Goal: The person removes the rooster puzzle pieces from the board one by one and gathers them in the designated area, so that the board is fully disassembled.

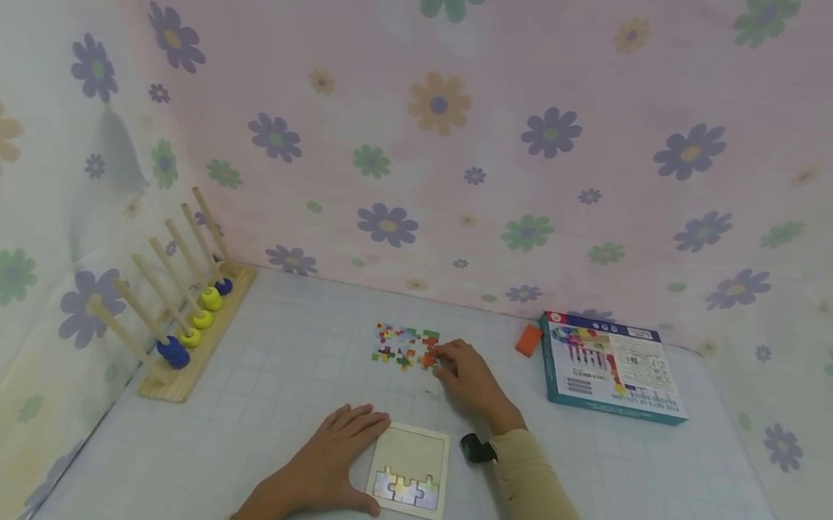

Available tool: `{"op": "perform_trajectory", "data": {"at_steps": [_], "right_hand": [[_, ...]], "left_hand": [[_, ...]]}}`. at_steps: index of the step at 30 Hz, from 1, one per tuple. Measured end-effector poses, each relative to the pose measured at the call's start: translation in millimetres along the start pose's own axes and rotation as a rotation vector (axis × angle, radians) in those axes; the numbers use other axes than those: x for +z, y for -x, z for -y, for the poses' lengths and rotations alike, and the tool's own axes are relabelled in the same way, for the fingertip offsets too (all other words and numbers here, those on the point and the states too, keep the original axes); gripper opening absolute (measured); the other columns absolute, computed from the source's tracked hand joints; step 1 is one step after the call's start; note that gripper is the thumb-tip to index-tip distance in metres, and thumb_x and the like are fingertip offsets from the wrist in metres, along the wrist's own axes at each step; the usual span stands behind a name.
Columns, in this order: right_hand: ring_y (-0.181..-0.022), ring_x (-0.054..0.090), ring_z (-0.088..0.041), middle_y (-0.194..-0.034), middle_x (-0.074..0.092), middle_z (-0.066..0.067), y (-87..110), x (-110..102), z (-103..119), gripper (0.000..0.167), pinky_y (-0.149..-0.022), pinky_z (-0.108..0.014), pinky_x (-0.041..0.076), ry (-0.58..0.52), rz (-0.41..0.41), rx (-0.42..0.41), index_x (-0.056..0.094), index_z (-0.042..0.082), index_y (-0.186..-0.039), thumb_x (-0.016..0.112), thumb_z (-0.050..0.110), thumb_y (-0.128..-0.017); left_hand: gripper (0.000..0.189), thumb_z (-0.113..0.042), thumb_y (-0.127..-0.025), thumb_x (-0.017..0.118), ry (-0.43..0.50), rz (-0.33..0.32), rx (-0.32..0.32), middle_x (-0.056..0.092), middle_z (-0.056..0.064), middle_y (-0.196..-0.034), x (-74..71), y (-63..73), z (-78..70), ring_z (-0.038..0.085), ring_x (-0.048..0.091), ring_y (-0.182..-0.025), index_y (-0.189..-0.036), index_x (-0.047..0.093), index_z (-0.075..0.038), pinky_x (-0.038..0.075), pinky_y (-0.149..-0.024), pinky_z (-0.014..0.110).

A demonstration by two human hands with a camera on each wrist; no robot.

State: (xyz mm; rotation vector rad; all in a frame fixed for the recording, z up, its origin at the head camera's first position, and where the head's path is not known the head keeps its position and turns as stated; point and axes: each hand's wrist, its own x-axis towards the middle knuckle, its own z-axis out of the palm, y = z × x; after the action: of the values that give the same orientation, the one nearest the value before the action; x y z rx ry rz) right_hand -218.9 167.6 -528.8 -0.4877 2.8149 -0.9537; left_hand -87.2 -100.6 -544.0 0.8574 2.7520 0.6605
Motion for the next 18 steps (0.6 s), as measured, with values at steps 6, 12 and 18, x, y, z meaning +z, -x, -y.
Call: {"op": "perform_trajectory", "data": {"at_steps": [6, 12, 18], "right_hand": [[-0.108, 0.061, -0.020, -0.123, 0.065, -0.006, -2.6, 0.8, 2.3, 0.028, -0.093, -0.042, 0.057, 0.005, 0.001, 0.001, 0.070, 0.012, -0.124, 0.071, 0.013, -0.096], [-0.107, 0.061, -0.021, -0.123, 0.065, -0.006, -2.8, 1.9, 1.8, 0.028, -0.093, -0.041, 0.056, 0.009, -0.011, -0.003, 0.070, 0.012, -0.124, 0.071, 0.012, -0.096], [-0.106, 0.061, -0.019, -0.124, 0.065, -0.005, -1.5, 1.8, 1.0, 0.030, -0.093, -0.040, 0.056, -0.017, -0.019, 0.012, 0.070, 0.014, -0.124, 0.073, 0.012, -0.094]], "left_hand": [[0.119, -0.089, -0.065, 0.066, -0.006, -0.003, -0.003, 0.039, -0.007, -0.163, 3.0, -0.3, 1.6, 0.024, 0.029, -0.155, -0.159, 0.036, -0.022, 0.022, -0.129, 0.053], [0.120, -0.090, -0.065, 0.064, -0.014, -0.010, 0.002, 0.039, -0.007, -0.163, 3.9, -0.6, 2.2, 0.024, 0.029, -0.155, -0.160, 0.036, -0.023, 0.022, -0.129, 0.053], [0.120, -0.090, -0.065, 0.065, -0.015, -0.010, 0.005, 0.039, -0.007, -0.163, 3.2, -0.6, 2.3, 0.023, 0.029, -0.155, -0.159, 0.037, -0.022, 0.022, -0.129, 0.052]]}}
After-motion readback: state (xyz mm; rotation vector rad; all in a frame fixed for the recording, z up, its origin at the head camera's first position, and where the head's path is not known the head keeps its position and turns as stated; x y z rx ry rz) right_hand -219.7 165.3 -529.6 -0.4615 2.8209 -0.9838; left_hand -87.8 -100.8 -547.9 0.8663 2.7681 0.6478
